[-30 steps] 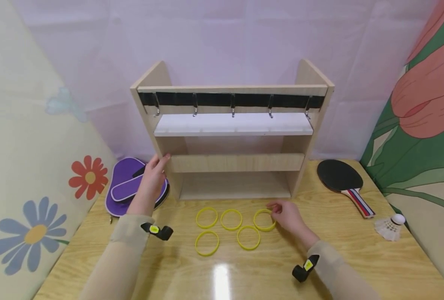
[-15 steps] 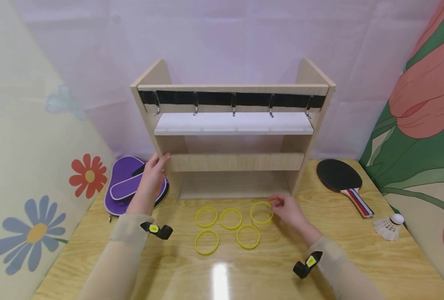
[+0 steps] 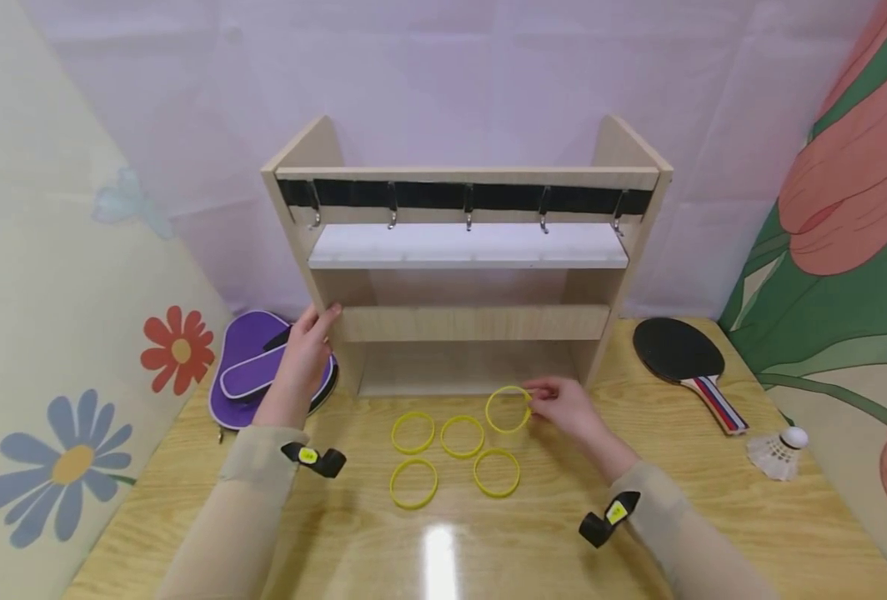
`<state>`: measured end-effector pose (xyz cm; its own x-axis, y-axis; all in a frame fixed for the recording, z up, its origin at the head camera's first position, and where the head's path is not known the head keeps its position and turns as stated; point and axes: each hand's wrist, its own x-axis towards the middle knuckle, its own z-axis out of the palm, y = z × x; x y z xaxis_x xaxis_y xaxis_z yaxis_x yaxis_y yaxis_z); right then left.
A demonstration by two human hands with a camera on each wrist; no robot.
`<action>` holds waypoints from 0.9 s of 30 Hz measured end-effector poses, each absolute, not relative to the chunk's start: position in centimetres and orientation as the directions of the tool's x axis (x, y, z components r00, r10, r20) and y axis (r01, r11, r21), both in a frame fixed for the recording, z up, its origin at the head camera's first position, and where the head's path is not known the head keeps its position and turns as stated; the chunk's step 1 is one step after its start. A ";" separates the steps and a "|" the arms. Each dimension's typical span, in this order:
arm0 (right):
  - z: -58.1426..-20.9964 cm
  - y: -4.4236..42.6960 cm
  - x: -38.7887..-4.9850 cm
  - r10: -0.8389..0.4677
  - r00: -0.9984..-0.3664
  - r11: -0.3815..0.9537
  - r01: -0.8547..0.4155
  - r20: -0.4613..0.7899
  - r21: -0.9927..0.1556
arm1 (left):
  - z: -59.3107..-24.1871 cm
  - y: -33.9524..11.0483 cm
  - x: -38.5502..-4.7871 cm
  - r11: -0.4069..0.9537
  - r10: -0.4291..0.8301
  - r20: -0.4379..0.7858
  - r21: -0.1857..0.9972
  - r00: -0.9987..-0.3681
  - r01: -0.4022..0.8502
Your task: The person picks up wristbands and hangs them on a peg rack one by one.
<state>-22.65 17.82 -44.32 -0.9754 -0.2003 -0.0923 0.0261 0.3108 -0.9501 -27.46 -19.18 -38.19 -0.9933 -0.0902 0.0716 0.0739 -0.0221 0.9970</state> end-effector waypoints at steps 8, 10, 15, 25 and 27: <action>-43.1 16.3 -22.7 -0.220 -0.968 0.268 0.057 -0.118 -0.962 | -38.2 -19.2 -27.6 -0.025 -0.105 0.069 0.997 -0.992 0.072; -42.9 16.0 -22.8 -0.230 -0.965 0.244 0.067 -0.125 -0.967 | -38.2 -19.1 -27.6 -0.030 -0.108 0.070 0.997 -0.992 0.073; -42.1 15.5 -22.9 -0.259 -0.959 0.216 0.061 -0.118 -0.975 | -38.4 -19.1 -27.8 -0.038 -0.111 0.065 0.997 -0.992 0.070; -39.7 14.7 -23.1 -0.291 -0.954 0.170 0.024 -0.073 -0.985 | -38.4 -19.2 -27.7 -0.032 -0.115 0.070 0.997 -0.991 0.074; -39.3 14.5 -23.2 -0.296 -0.952 0.178 0.022 -0.075 -0.984 | -38.4 -19.2 -27.7 -0.033 -0.114 0.066 0.997 -0.991 0.070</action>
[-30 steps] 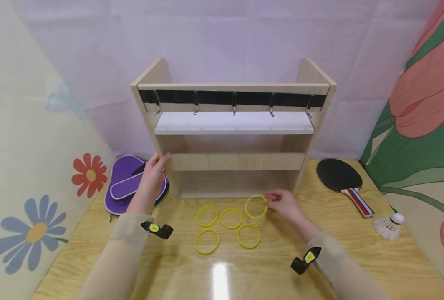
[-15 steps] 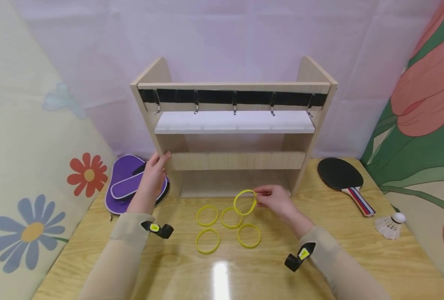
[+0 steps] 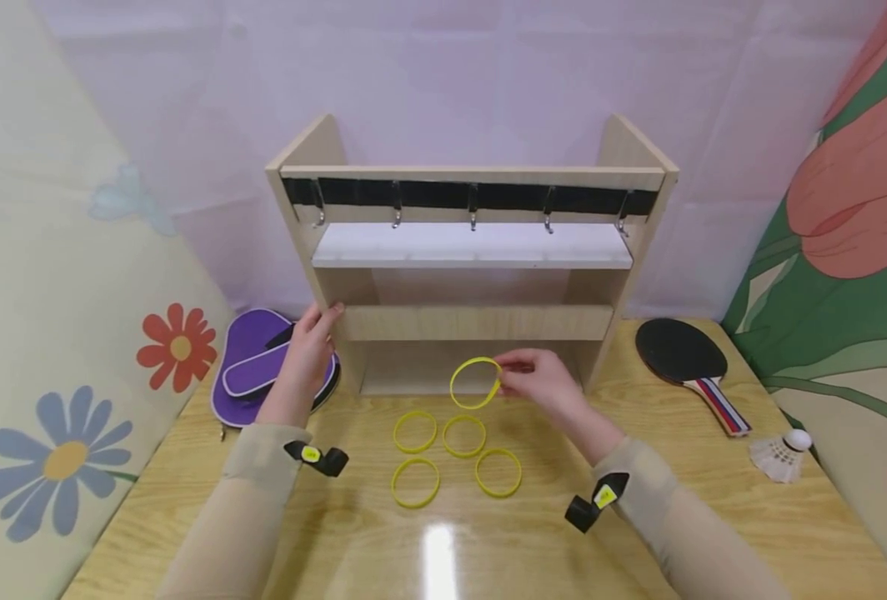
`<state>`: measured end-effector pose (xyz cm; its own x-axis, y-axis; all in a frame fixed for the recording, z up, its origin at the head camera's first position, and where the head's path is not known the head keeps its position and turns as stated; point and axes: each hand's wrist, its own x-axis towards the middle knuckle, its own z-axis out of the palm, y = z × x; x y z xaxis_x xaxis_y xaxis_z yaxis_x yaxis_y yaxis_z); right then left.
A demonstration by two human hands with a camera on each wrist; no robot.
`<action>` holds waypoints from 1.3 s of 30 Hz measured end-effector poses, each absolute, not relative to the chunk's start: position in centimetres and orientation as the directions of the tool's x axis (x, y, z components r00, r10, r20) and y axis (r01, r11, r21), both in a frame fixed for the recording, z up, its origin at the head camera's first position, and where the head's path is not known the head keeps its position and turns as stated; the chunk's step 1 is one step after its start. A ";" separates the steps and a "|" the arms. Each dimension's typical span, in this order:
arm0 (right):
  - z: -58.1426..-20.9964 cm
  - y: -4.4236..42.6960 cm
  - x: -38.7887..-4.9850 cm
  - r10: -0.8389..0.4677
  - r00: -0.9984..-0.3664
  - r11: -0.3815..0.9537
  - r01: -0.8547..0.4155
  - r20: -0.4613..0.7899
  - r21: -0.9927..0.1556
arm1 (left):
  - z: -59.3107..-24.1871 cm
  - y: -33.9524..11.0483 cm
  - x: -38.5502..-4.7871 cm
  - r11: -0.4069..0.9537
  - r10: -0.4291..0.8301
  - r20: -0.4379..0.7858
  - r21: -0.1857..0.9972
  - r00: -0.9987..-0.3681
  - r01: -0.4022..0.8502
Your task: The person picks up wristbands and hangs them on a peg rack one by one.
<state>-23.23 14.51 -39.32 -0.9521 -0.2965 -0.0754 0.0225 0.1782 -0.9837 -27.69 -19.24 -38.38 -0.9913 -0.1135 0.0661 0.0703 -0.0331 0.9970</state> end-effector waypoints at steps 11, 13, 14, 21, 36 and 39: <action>-36.8 12.8 -23.7 -0.298 -0.952 0.182 0.010 -0.064 -0.983 | -38.3 -19.1 -27.8 -0.036 -0.125 0.065 0.997 -0.990 0.070; -36.3 12.4 -23.8 -0.296 -0.953 0.167 0.012 -0.061 -0.986 | -38.4 -19.0 -27.8 -0.034 -0.128 0.066 0.997 -0.990 0.071; -36.0 12.1 -23.8 -0.294 -0.954 0.157 0.012 -0.058 -0.988 | -38.4 -19.0 -27.9 -0.035 -0.130 0.067 0.997 -0.989 0.072; -34.1 10.8 -23.6 -0.302 -0.953 0.102 -0.005 -0.026 -0.995 | -38.5 -18.7 -27.7 -0.053 -0.150 0.058 0.996 -0.987 0.067; -30.4 8.0 -23.1 -0.336 -0.937 -0.075 -0.076 0.097 -0.994 | -38.6 -18.3 -27.5 -0.085 -0.188 0.050 0.994 -0.981 0.067; -29.6 7.2 -22.9 -0.333 -0.936 -0.115 -0.082 0.116 -0.990 | -38.2 -18.5 -27.5 -0.071 -0.193 0.057 0.995 -0.979 0.072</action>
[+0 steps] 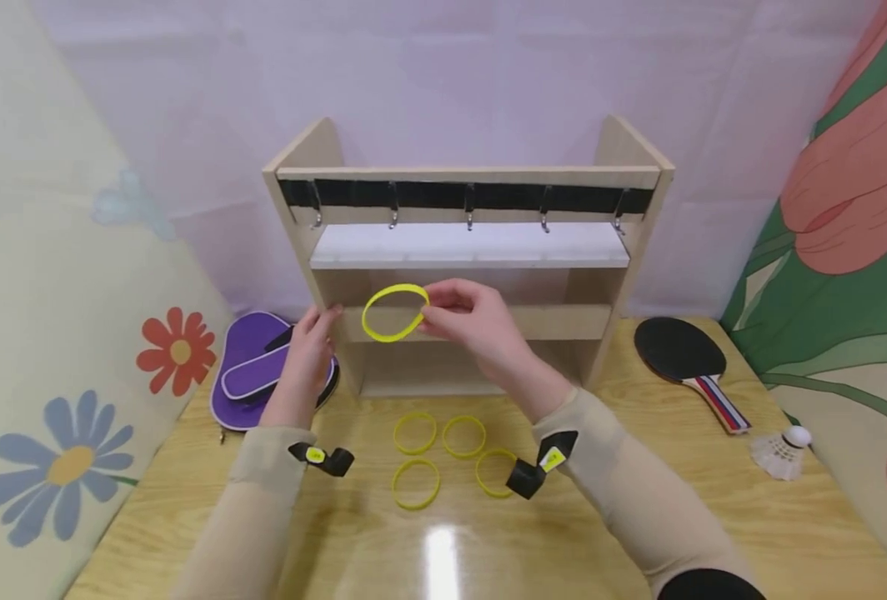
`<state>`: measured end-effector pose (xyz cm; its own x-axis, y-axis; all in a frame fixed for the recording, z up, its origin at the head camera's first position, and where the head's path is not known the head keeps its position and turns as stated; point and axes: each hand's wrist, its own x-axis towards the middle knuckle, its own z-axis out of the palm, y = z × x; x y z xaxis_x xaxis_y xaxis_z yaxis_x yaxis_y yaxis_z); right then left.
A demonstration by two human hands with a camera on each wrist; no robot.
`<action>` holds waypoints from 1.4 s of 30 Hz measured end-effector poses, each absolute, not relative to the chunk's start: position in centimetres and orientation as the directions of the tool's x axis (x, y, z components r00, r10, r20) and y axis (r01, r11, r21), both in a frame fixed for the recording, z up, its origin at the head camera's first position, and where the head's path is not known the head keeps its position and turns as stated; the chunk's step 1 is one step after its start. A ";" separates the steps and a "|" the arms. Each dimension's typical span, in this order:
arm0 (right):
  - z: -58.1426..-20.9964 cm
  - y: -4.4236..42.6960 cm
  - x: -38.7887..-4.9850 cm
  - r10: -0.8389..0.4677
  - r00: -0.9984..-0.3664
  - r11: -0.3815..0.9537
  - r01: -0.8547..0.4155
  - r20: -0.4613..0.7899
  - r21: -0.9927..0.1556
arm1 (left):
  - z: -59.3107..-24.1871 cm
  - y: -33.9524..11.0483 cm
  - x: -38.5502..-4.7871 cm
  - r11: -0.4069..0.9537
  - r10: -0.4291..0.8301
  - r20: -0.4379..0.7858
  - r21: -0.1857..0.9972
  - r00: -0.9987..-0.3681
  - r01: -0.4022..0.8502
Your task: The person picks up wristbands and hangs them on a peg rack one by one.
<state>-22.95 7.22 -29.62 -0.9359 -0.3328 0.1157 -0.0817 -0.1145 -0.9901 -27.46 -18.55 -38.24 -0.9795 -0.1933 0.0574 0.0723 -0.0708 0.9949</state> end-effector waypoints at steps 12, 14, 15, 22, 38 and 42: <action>-27.8 4.5 -23.0 -0.319 -0.940 -0.314 -0.020 0.125 -0.949 | -38.5 -18.5 -27.5 -0.118 -0.224 0.099 0.985 -0.969 0.128; -27.7 4.3 -23.1 -0.310 -0.942 -0.328 -0.016 0.124 -0.944 | -38.7 -18.3 -27.6 -0.139 -0.225 0.105 0.980 -0.969 0.139; -27.6 4.2 -23.1 -0.304 -0.945 -0.338 -0.012 0.122 -0.941 | -38.7 -18.2 -27.6 -0.145 -0.226 0.108 0.979 -0.968 0.143; -26.9 2.8 -23.0 -0.266 -0.957 -0.419 0.011 0.111 -0.908 | -38.7 -18.0 -27.7 -0.138 -0.230 0.098 0.981 -0.968 0.133; -25.9 0.2 -23.7 -0.191 -0.977 -0.578 0.033 0.095 -0.815 | -38.8 -18.1 -27.5 -0.132 -0.229 0.073 0.986 -0.971 0.105; -26.1 -0.6 -24.2 -0.179 -0.981 -0.605 0.052 0.072 -0.795 | -38.8 -18.3 -27.5 -0.135 -0.236 0.071 0.985 -0.969 0.105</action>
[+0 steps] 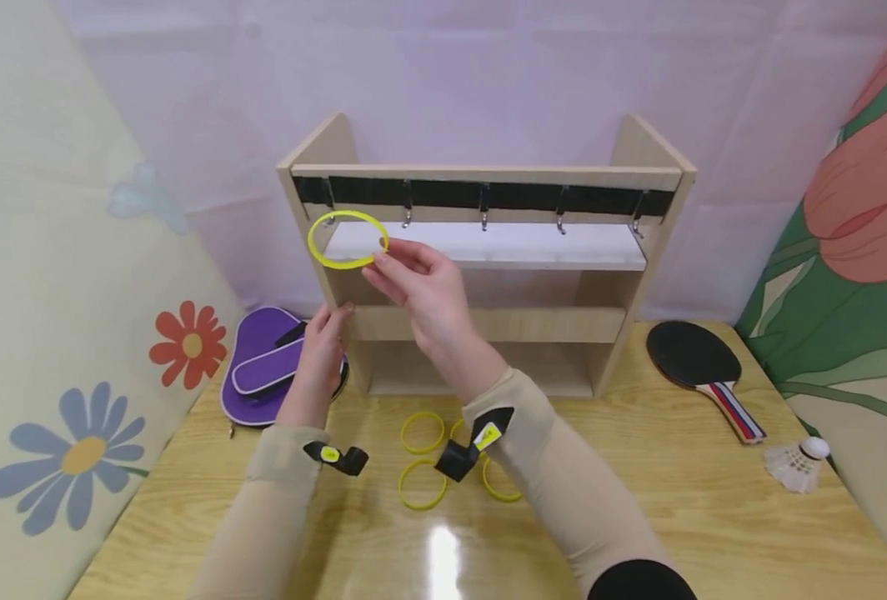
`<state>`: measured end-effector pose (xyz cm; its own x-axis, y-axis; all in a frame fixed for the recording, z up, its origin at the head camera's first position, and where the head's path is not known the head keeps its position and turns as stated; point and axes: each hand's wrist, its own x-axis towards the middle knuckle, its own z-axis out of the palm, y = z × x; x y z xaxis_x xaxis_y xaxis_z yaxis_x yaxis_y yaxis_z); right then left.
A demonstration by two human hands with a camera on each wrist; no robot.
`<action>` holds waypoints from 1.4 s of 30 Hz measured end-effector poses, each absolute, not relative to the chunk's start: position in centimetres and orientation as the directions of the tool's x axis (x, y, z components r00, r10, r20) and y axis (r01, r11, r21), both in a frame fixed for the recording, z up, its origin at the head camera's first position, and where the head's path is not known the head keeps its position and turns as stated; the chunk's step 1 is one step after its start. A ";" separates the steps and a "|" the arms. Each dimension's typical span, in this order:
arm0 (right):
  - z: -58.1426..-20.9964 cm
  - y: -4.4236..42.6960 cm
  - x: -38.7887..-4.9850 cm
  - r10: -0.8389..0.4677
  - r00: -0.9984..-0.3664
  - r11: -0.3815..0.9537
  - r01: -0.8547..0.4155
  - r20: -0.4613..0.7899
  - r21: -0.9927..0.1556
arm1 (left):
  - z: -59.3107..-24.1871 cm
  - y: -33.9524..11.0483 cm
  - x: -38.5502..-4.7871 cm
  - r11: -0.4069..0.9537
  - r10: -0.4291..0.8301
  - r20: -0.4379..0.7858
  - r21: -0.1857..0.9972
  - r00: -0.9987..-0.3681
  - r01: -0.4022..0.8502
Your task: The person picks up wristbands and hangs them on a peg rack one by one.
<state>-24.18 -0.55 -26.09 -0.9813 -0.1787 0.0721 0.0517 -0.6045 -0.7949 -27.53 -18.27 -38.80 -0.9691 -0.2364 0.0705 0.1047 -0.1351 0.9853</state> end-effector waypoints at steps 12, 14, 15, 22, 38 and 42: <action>-26.8 -1.5 -25.3 -0.145 -0.989 -0.603 0.066 0.027 -0.795 | -38.8 -18.3 -27.6 -0.118 -0.241 0.075 0.987 -0.968 0.106; -27.0 -1.6 -25.4 -0.150 -0.989 -0.582 0.071 0.021 -0.810 | -38.8 -18.3 -27.6 -0.108 -0.238 0.073 0.989 -0.968 0.102; -27.0 -1.6 -25.5 -0.151 -0.988 -0.569 0.074 0.016 -0.819 | -38.9 -18.3 -27.6 -0.107 -0.238 0.074 0.989 -0.969 0.101; -27.2 -1.6 -25.6 -0.165 -0.986 -0.486 0.074 0.008 -0.871 | -38.9 -18.3 -27.7 -0.104 -0.239 0.080 0.989 -0.968 0.108; -28.9 -0.6 -25.4 -0.251 -0.968 -0.285 0.059 0.015 -0.957 | -38.9 -18.4 -27.6 -0.083 -0.229 0.094 0.990 -0.969 0.116; -30.4 0.3 -25.1 -0.302 -0.953 -0.201 0.045 0.018 -0.979 | -38.8 -18.3 -27.5 -0.086 -0.228 0.103 0.988 -0.968 0.125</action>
